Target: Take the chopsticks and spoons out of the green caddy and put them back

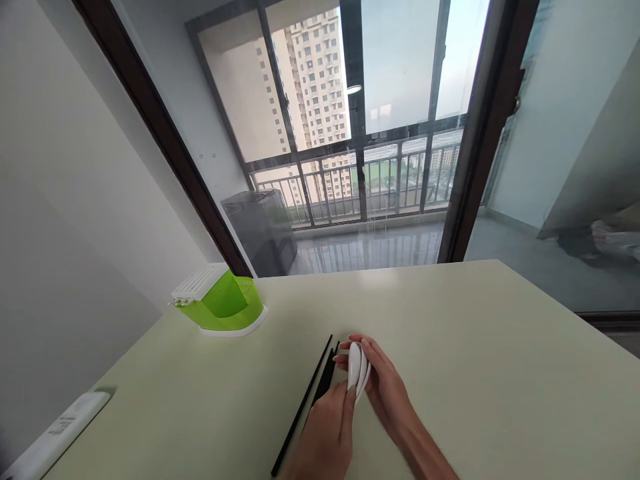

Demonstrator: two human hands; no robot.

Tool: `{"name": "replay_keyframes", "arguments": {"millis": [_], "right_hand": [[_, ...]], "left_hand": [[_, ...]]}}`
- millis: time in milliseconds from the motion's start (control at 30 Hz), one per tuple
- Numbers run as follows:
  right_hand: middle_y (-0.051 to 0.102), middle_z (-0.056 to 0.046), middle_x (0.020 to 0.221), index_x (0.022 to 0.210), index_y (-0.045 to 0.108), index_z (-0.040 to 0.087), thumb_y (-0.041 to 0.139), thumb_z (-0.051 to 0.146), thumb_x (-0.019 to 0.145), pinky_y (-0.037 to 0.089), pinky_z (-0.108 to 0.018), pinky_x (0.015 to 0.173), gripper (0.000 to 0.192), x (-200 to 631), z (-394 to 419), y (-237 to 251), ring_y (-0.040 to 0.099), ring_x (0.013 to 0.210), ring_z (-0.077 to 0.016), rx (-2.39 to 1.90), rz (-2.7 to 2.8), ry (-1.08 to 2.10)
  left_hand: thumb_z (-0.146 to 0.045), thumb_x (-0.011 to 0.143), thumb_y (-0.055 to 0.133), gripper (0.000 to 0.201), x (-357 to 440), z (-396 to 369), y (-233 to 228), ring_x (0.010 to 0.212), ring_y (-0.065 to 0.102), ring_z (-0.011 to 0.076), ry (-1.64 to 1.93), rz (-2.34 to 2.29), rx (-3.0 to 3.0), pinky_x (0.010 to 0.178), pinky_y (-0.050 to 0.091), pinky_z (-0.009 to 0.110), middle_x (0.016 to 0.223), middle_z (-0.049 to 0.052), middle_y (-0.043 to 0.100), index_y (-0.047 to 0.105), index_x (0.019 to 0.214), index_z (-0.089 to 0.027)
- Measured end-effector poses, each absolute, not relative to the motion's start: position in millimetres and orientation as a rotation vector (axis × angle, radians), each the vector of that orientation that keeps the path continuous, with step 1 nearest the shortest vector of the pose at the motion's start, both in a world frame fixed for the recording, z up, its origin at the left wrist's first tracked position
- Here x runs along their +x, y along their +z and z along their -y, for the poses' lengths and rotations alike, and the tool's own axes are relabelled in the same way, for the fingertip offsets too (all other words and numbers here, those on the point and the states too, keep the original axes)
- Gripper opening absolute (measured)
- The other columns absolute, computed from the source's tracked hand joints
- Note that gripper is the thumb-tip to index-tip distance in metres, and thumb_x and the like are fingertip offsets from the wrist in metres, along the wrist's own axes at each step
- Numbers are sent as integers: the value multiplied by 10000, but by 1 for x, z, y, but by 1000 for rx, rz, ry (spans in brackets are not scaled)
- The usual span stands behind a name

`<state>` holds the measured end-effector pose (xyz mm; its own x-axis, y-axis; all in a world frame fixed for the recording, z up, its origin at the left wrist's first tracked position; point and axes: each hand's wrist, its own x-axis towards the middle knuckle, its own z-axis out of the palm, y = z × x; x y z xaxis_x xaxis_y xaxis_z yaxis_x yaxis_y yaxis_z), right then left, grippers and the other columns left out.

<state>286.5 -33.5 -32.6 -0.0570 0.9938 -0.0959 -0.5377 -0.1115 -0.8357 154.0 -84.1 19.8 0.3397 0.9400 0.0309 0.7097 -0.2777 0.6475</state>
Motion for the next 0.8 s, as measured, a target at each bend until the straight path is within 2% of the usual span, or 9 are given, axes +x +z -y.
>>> {"name": "replay_keyframes", "arguments": {"millis": [167, 333, 467, 567, 667, 733, 800], "right_hand": [[694, -110, 1252, 1153, 616, 236, 469, 672, 952, 583, -374, 811, 502, 288, 33, -34, 719, 972, -263, -982, 881, 1396], [695, -35, 1009, 1203, 571, 259, 612, 614, 908, 559, -344, 835, 464, 287, 39, -26, 678, 870, -218, -1173, 1136, 1210], [660, -6, 830, 1219, 569, 261, 489, 591, 971, 553, -349, 717, 421, 286, 43, -30, 638, 734, -214, -1272, 1181, 1142], [643, 1, 750, 1254, 575, 256, 420, 564, 998, 535, -349, 656, 430, 285, 43, -36, 613, 674, -219, -1328, 1193, 1090], [622, 10, 740, 1265, 574, 258, 405, 561, 1007, 523, -335, 638, 432, 286, 42, -40, 591, 653, -209, -1342, 1218, 1058], [621, 11, 756, 1265, 571, 258, 407, 572, 1006, 516, -326, 628, 438, 287, 40, -41, 585, 652, -204, -1332, 1236, 1060], [622, 11, 760, 1260, 575, 255, 410, 581, 1002, 509, -323, 627, 448, 289, 39, -41, 586, 657, -204, -1334, 1258, 1052]], "left_hand": [[-379, 1069, 173, 540, 165, 79, 22, 894, 718, 276, 514, -1414, 1993, 809, 559, 418, 1031, 152, 746, 662, 1142, -160], [-324, 1046, 238, 504, 168, 79, 12, 1059, 721, 321, 466, -1434, 2036, 905, 575, 462, 1191, 208, 717, 571, 1369, -126], [-258, 1012, 314, 526, 172, 88, -8, 1114, 706, 291, 532, -1428, 2115, 939, 583, 396, 1326, 211, 669, 459, 1500, -125], [-223, 972, 364, 596, 179, 99, -36, 1063, 718, 297, 573, -1551, 2212, 816, 613, 364, 1390, 225, 626, 385, 1557, -111], [-152, 884, 435, 624, 183, 109, -67, 870, 740, 275, 544, -1646, 2288, 628, 588, 315, 1234, 211, 715, 485, 1505, -108], [-161, 859, 480, 631, 182, 113, -81, 860, 731, 280, 520, -1626, 2335, 624, 581, 323, 1185, 206, 730, 518, 1487, -112], [-217, 868, 523, 631, 177, 116, -86, 944, 716, 313, 522, -1553, 2387, 698, 594, 369, 1204, 214, 716, 516, 1490, -108]]}}
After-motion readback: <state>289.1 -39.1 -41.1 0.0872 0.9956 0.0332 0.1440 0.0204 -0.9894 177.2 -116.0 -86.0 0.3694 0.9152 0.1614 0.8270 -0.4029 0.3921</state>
